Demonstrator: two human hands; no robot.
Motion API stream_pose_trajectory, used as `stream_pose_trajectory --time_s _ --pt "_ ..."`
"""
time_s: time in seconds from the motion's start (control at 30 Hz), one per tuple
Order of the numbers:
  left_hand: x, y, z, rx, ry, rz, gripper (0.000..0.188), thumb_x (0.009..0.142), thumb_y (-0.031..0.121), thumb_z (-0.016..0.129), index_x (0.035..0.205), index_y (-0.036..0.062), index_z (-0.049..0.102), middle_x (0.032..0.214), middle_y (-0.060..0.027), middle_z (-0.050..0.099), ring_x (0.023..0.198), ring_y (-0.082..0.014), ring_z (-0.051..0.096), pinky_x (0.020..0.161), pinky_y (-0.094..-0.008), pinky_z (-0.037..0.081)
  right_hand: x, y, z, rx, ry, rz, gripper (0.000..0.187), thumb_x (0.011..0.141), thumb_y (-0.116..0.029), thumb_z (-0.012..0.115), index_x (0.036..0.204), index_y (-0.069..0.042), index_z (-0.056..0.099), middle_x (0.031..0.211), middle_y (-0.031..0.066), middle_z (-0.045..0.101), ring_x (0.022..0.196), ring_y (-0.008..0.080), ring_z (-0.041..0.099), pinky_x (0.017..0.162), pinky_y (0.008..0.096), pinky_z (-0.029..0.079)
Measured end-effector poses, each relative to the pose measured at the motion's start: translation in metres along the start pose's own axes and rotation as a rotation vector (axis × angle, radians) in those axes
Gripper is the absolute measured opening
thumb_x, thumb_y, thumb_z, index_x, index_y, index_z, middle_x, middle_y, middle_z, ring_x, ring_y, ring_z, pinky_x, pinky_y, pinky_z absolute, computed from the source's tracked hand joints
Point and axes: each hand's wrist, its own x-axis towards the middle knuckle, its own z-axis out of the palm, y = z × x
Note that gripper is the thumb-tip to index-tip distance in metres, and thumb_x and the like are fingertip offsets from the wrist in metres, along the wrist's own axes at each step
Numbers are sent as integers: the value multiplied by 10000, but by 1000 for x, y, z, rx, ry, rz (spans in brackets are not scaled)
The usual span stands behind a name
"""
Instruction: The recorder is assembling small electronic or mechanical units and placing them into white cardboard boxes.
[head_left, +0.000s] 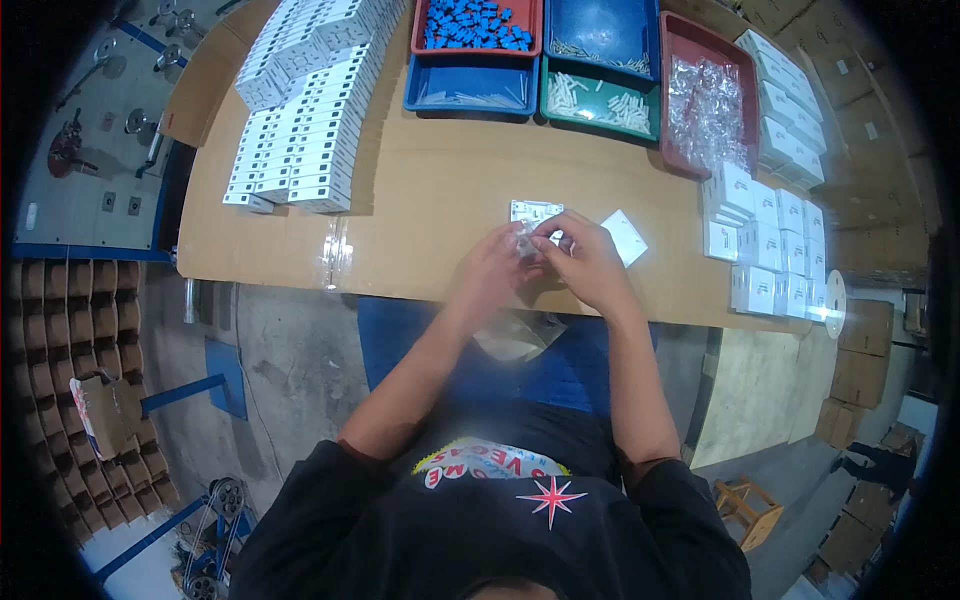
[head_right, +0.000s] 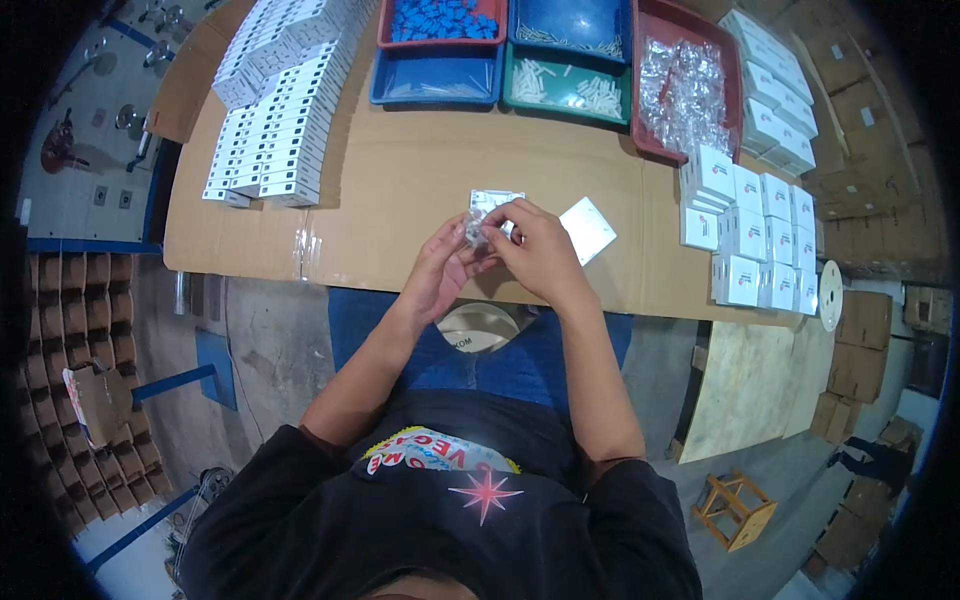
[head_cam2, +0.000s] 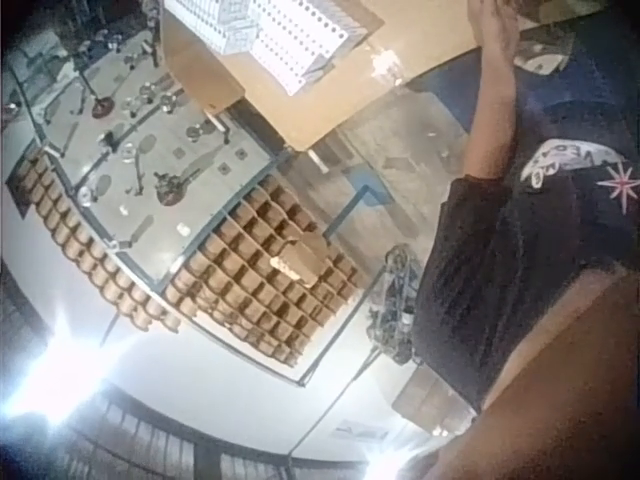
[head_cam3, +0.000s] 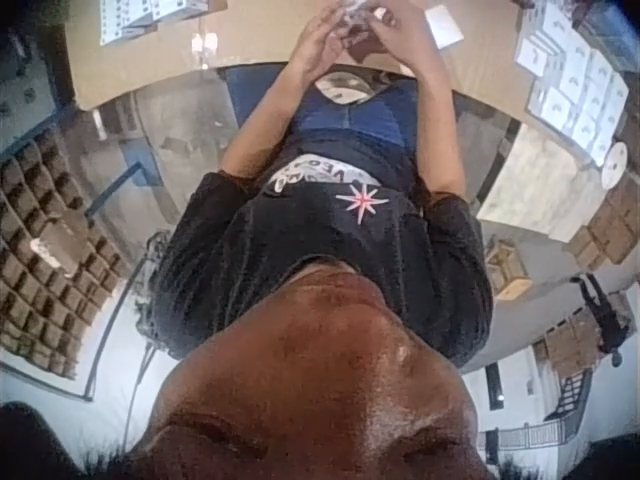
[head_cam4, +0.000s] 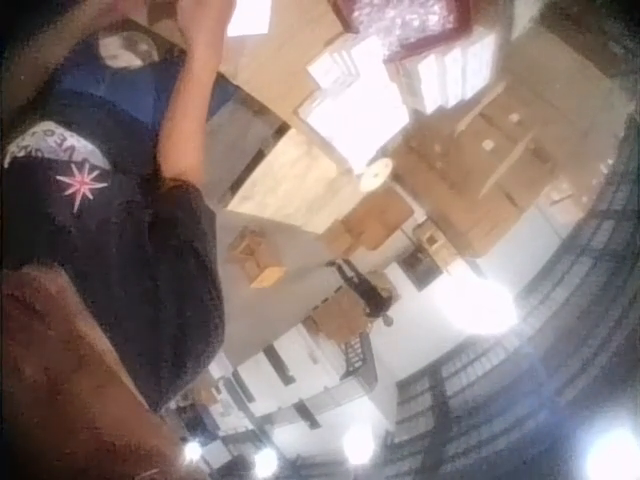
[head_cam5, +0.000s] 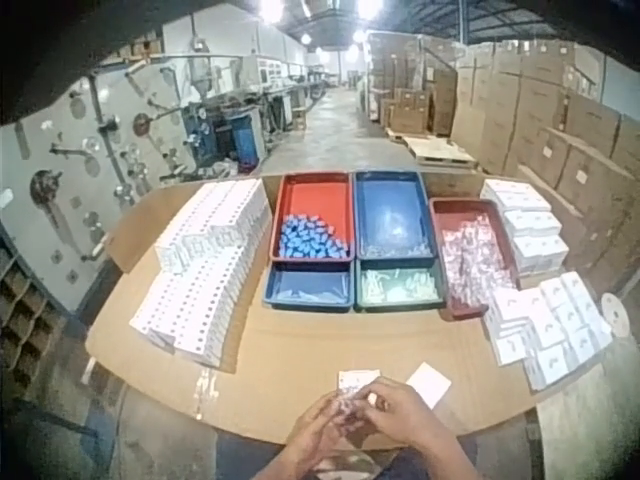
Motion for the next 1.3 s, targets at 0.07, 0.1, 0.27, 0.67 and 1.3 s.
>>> stream_pose_trajectory --time_s 0.07,0.1,0.27,0.67,1.3 --pt "-1 -4 -5 -1 16 -26 310 1067 252 586 1306 55 589 1192 -83 672 1047 -182 676 917 -338 568 -1 -6 -1 40 -6 17 128 906 -120 723 986 -20 719 885 102 662 693 210 614 656 333 492" --pt "0 -6 -11 2 18 -26 310 1067 252 586 1306 55 589 1192 -83 672 1047 -182 676 917 -338 568 0 -6 -1 43 -6 16 128 906 -120 723 986 -20 719 885 102 662 693 210 614 656 333 492" --pt "4 -8 -16 42 76 33 300 1051 234 620 1292 55 601 1134 -72 672 962 -169 665 859 -334 577 3 -7 -5 16 36 -8 110 923 -87 718 995 -4 717 881 73 651 716 141 562 662 279 446" --pt "11 1 -22 62 203 75 204 1040 192 639 1200 65 629 1064 -54 683 906 -162 672 799 -318 578 30 -4 0 78 -49 -23 157 942 -154 726 1019 -17 737 875 48 692 698 122 573 656 273 462" --pt "23 -14 -64 238 313 129 109 1030 113 640 1117 48 637 1034 -59 667 833 -153 625 752 -324 546 253 53 -6 -539 168 -210 140 887 -152 681 1000 -100 743 923 136 752 902 336 709 806 458 520"
